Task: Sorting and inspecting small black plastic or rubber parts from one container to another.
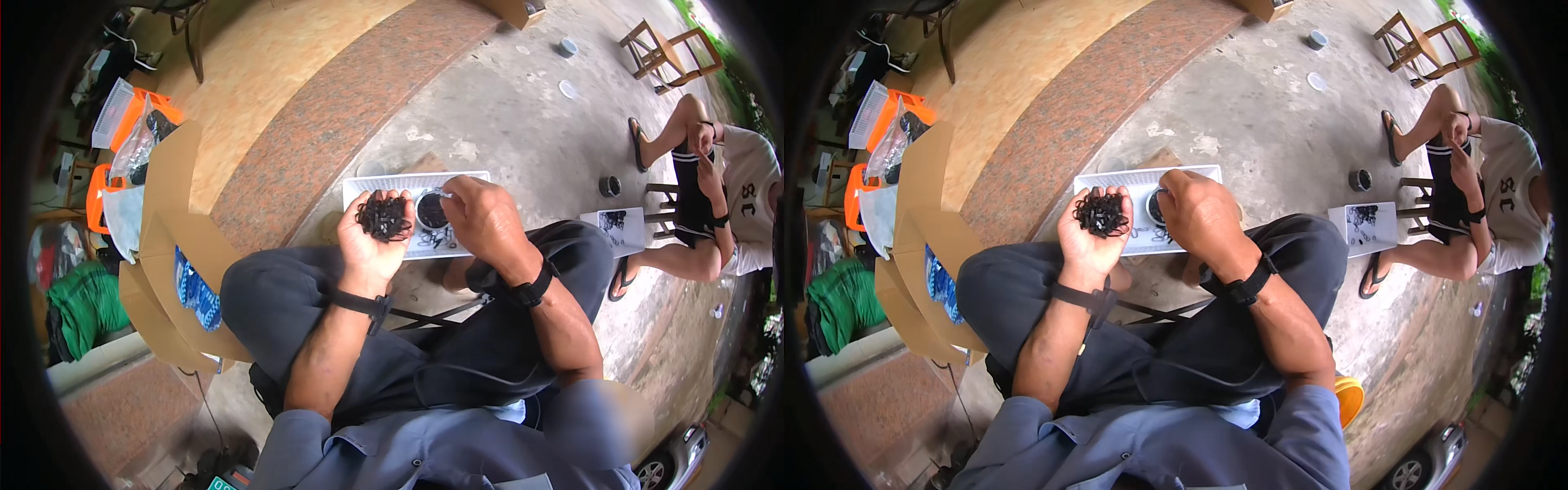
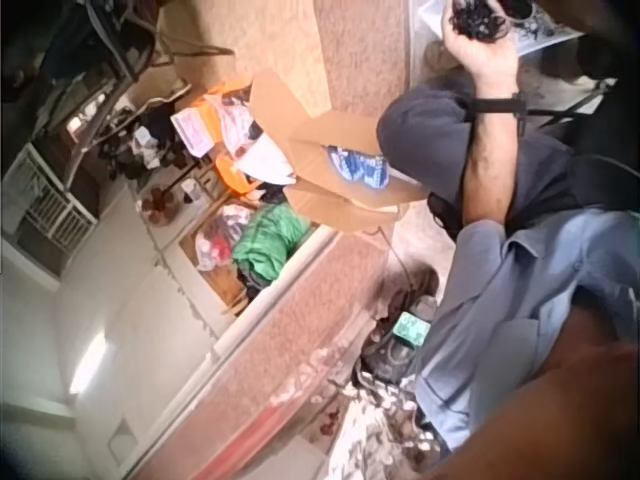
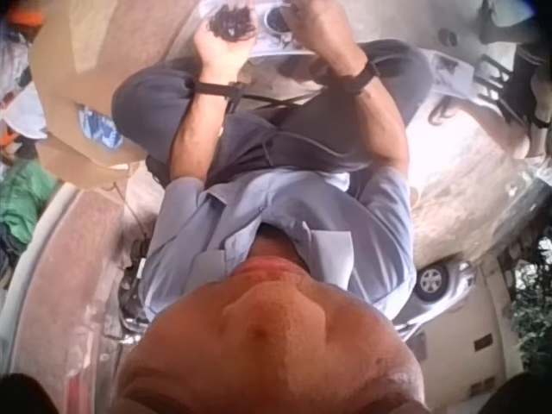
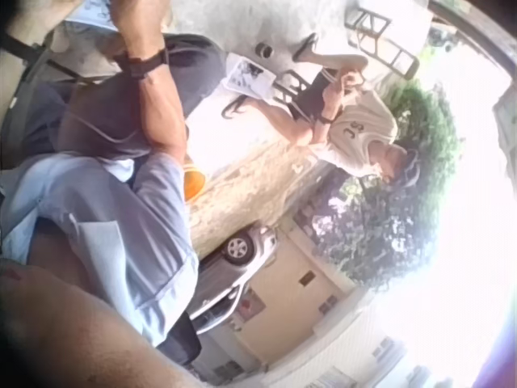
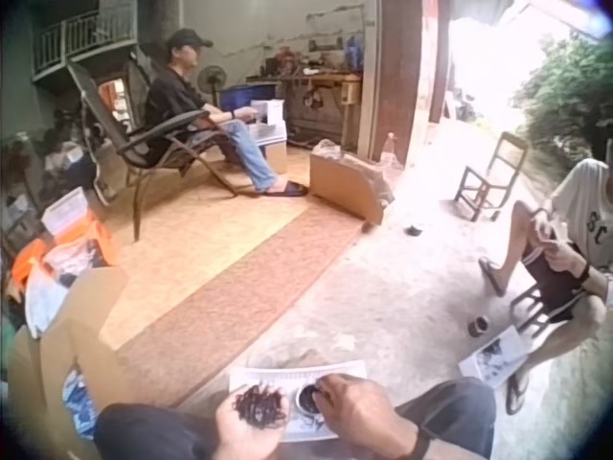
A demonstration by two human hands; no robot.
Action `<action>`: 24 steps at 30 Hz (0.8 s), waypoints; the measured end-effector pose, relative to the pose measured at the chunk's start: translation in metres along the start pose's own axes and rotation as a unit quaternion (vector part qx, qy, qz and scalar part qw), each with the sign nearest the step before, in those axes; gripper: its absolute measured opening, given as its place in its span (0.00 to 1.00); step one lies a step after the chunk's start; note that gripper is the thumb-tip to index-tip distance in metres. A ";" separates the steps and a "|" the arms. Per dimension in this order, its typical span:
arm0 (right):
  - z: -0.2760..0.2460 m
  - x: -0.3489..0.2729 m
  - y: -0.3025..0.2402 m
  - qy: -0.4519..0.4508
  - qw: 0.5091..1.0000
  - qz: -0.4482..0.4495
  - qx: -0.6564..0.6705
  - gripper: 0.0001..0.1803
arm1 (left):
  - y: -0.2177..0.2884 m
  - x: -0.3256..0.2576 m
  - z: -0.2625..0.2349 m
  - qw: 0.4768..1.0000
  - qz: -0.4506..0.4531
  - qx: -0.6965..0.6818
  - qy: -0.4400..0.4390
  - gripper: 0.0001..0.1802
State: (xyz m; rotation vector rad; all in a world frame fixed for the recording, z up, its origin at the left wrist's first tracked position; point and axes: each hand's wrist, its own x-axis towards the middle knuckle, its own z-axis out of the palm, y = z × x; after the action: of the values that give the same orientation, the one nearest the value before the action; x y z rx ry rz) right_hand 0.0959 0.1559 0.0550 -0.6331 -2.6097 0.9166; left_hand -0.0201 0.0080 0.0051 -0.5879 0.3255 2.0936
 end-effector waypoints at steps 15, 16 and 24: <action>-0.002 -0.026 -0.015 -0.048 0.973 -0.199 0.105 0.30 | -0.008 0.000 -0.013 0.982 0.034 0.184 -0.022 0.16; -0.002 -0.028 -0.013 -0.046 0.976 -0.199 0.075 0.25 | -0.011 0.005 -0.013 0.985 0.023 0.167 -0.021 0.16; 0.026 -0.021 -0.005 -0.001 0.974 -0.224 0.022 0.11 | -0.010 0.009 -0.018 0.987 0.003 0.153 -0.042 0.15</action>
State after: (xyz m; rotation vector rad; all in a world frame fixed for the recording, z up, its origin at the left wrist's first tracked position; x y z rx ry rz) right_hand 0.1015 0.1289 0.0357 -0.0203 -2.5631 0.8216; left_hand -0.0103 0.0118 -0.0149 -0.3160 0.5884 2.0150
